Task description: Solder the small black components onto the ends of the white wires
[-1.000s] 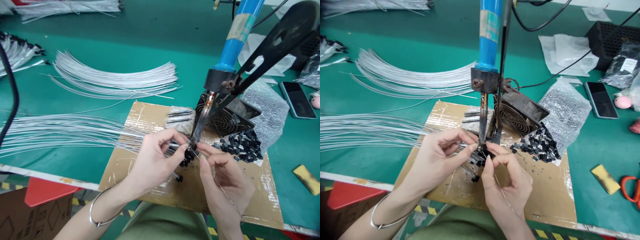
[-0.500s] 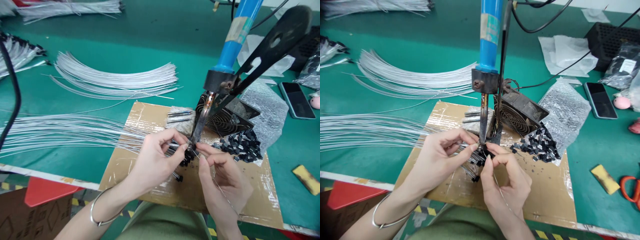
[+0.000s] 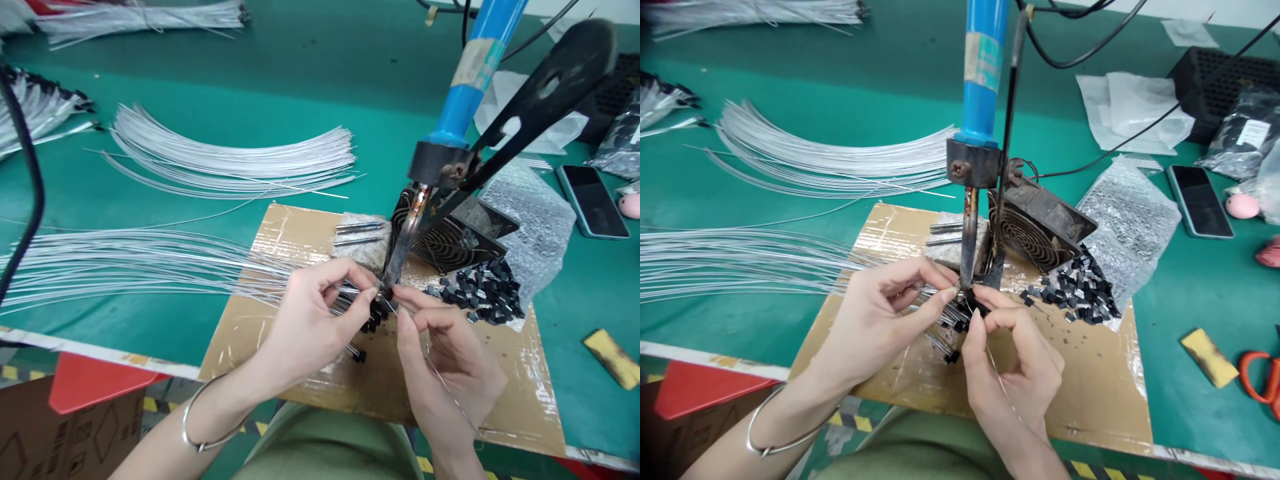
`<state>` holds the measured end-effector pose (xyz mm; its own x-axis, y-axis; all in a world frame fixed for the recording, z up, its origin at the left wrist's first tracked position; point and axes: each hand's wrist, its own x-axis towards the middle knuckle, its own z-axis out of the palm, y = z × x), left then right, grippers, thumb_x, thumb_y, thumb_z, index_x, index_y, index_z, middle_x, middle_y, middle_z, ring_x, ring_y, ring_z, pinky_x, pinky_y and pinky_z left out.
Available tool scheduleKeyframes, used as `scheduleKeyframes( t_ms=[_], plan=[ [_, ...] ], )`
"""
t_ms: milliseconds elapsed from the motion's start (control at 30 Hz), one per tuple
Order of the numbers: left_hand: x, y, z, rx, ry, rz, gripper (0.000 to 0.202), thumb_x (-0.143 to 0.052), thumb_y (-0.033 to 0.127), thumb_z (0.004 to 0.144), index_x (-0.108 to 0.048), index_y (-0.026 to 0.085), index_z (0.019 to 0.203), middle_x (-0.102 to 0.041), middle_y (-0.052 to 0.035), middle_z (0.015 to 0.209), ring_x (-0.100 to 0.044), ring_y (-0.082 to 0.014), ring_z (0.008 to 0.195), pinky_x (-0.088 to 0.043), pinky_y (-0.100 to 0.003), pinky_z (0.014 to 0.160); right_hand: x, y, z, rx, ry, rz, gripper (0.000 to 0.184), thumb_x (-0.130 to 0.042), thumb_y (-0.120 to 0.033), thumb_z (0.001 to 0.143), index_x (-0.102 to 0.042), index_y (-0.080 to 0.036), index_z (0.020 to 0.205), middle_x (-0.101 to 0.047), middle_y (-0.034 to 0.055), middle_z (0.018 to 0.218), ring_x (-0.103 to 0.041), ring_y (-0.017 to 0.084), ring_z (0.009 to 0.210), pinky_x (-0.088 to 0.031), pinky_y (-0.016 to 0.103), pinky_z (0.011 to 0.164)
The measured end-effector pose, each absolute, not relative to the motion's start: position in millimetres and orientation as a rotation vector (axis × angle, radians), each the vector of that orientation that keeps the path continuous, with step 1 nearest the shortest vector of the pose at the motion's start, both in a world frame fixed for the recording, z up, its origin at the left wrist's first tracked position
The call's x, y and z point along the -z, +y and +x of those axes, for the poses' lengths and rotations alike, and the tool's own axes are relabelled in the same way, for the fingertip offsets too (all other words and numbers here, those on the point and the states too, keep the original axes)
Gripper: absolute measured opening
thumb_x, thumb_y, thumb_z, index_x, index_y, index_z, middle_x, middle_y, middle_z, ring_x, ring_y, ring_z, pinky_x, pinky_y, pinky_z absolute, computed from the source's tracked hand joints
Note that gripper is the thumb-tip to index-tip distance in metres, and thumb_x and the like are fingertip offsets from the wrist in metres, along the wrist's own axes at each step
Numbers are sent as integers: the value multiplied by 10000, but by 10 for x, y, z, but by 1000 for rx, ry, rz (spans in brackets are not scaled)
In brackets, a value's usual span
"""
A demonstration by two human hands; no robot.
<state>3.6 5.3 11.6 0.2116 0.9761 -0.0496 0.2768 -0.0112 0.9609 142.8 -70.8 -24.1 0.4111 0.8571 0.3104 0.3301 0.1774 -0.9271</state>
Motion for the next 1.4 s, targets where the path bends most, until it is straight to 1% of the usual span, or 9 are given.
scheduleKeyframes(
  t_ms=[133, 300, 367, 533, 733, 867, 1100, 1267, 1400],
  plan=[
    [-110, 53, 49, -877, 1248, 1483, 102, -695, 147, 828, -726, 177, 735, -809, -42, 802, -710, -164, 719, -504, -255, 627, 246, -712, 1435, -523, -1152, -1421, 177, -732, -132, 972, -671, -236, 842, -859, 55, 1138, -831, 187, 1034, -640, 297, 933],
    [-119, 38, 34, -869, 1247, 1484, 113, -693, 160, 837, -719, 184, 730, -808, -42, 798, -714, -169, 723, -518, -261, 636, 236, -706, 1424, -521, -1158, -1426, 173, -726, -149, 981, -665, -235, 845, -860, 79, 1120, -832, 212, 1027, -656, 332, 920],
    [-125, 33, 29, -879, 1237, 1486, 123, -686, 154, 840, -712, 188, 725, -806, -40, 790, -723, -172, 739, -531, -261, 658, 233, -704, 1419, -521, -1154, -1417, 169, -729, -145, 979, -670, -234, 848, -858, 75, 1122, -829, 205, 1037, -650, 322, 929],
    [-137, 28, 30, -880, 1240, 1510, 113, -683, 153, 846, -721, 182, 743, -809, -42, 805, -718, -167, 733, -518, -256, 641, 230, -697, 1416, -520, -1153, -1395, 162, -750, -132, 962, -682, -235, 857, -854, 54, 1132, -823, 178, 1037, -638, 285, 943],
    [-125, 25, 33, -885, 1248, 1521, 121, -675, 155, 843, -714, 181, 732, -808, -46, 796, -717, -172, 721, -507, -261, 617, 236, -704, 1421, -495, -1166, -1411, 137, -756, -157, 968, -703, -235, 867, -855, 72, 1131, -823, 201, 1045, -654, 317, 928],
    [-122, 26, 32, -884, 1242, 1508, 121, -681, 149, 839, -712, 184, 728, -807, -40, 792, -727, -170, 736, -524, -258, 645, 240, -699, 1421, -485, -1164, -1404, 150, -743, -152, 973, -695, -230, 854, -860, 82, 1106, -831, 218, 1018, -666, 342, 903],
    [-123, 25, 38, -879, 1248, 1528, 118, -677, 156, 840, -710, 191, 731, -810, -38, 797, -719, -173, 728, -516, -268, 637, 235, -706, 1408, -510, -1139, -1413, 150, -747, -147, 969, -700, -237, 858, -858, 67, 1095, -829, 206, 1022, -654, 323, 914],
    [-112, 21, 27, -876, 1277, 1570, 129, -671, 171, 849, -715, 192, 730, -811, -43, 801, -708, -176, 716, -476, -272, 594, 234, -703, 1410, -499, -1147, -1411, 146, -753, -142, 963, -709, -233, 858, -858, 64, 1095, -830, 207, 1023, -654, 324, 926],
    [-111, 15, 30, -889, 1264, 1572, 132, -672, 158, 851, -719, 190, 732, -808, -39, 798, -721, -176, 742, -504, -267, 634, 266, -707, 1414, -504, -1152, -1382, 142, -764, -116, 952, -717, -231, 883, -853, 60, 1118, -823, 193, 1039, -645, 307, 943]
  ],
)
